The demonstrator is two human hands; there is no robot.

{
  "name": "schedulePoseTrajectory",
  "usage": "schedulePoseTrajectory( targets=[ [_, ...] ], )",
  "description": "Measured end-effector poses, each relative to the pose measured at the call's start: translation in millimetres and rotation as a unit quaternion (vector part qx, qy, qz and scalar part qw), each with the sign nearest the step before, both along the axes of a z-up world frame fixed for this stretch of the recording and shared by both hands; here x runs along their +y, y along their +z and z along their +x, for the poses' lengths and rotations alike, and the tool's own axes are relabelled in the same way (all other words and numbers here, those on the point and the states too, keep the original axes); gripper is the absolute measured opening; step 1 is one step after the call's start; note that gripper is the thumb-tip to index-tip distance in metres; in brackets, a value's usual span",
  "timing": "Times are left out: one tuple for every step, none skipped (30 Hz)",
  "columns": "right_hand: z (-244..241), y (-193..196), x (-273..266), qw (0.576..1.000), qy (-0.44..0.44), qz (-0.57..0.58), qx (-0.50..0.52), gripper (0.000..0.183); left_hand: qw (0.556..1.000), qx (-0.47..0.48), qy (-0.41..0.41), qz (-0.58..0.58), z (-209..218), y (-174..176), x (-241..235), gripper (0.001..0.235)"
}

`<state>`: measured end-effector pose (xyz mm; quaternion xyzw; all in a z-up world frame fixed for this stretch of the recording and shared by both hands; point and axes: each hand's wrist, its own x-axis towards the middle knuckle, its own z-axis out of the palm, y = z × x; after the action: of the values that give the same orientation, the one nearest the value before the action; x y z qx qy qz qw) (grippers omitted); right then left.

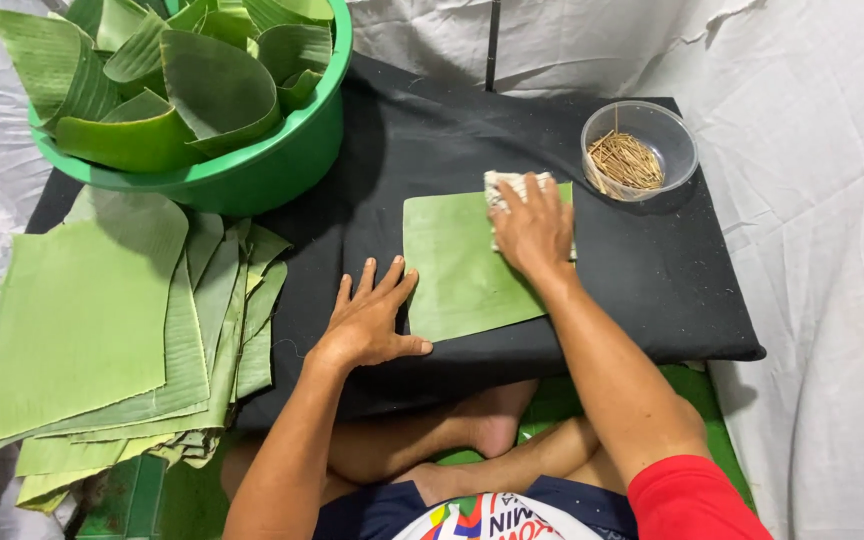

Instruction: Cleaning banana leaves with a cloth and folding them for use.

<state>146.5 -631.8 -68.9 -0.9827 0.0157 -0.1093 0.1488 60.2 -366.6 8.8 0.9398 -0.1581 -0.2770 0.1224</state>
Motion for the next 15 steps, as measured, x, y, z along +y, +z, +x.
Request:
schedulePoseTrajectory(
  targets=[
    [1,-1,-6,1.0,0.001,-0.001,0.001,0.044,1.0,0.001,0.001,-0.001,0,-1,0,0.112],
    [2,-2,-12,1.0,-0.011,-0.004,0.009,0.046,1.0,-0.002,0.0,-0.003,0,-1,0,0.112],
    [3,-2,-18,1.0,-0.023,-0.007,0.018,0.048,1.0,-0.005,-0.001,-0.004,-1,-1,0,0.112],
    [3,-2,-17,1.0,-0.023,-0.008,0.017,0.048,1.0,-0.006,-0.001,-0.006,0,-3,1,0.112],
    [3,-1,-17,0.999,-0.03,-0.002,0.022,0.047,1.0,-0.008,-0.001,-0.005,0,-4,1,0.112],
    [3,0,-16,0.999,-0.037,0.004,0.027,0.046,1.0,-0.01,-0.003,-0.004,0,-6,2,0.113],
    [4,-1,-15,0.999,-0.037,0.003,0.025,0.046,1.0,-0.012,-0.002,-0.005,0,-6,1,0.113],
    [4,-2,-14,0.999,-0.042,0.006,0.024,0.046,1.0,-0.012,-0.003,-0.004,0,-5,1,0.112],
    [5,-3,-12,0.999,-0.047,0.008,0.024,0.046,1.0,-0.013,-0.004,-0.004,-1,-5,1,0.112],
    [5,-5,-10,0.999,-0.047,0.007,0.022,0.046,1.0,-0.014,-0.004,-0.005,0,-6,2,0.112],
    [6,-6,-9,0.998,-0.047,0.006,0.031,0.047,1.0,-0.014,-0.005,0.0,0,-8,2,0.113],
    [7,-8,-7,0.998,-0.048,0.005,0.041,0.047,1.0,-0.014,-0.007,0.004,1,-9,2,0.114],
    [-1,-5,4,0.998,-0.047,0.004,0.039,0.047,1.0,-0.016,-0.006,0.003,0,-8,2,0.114],
    [-11,-3,15,0.999,-0.019,-0.004,0.045,0.048,1.0,-0.015,-0.005,0.003,0,-7,2,0.113],
    [-20,-2,25,0.999,0.01,-0.013,0.05,0.048,1.0,-0.015,-0.004,0.002,-1,-6,1,0.113]
  ],
)
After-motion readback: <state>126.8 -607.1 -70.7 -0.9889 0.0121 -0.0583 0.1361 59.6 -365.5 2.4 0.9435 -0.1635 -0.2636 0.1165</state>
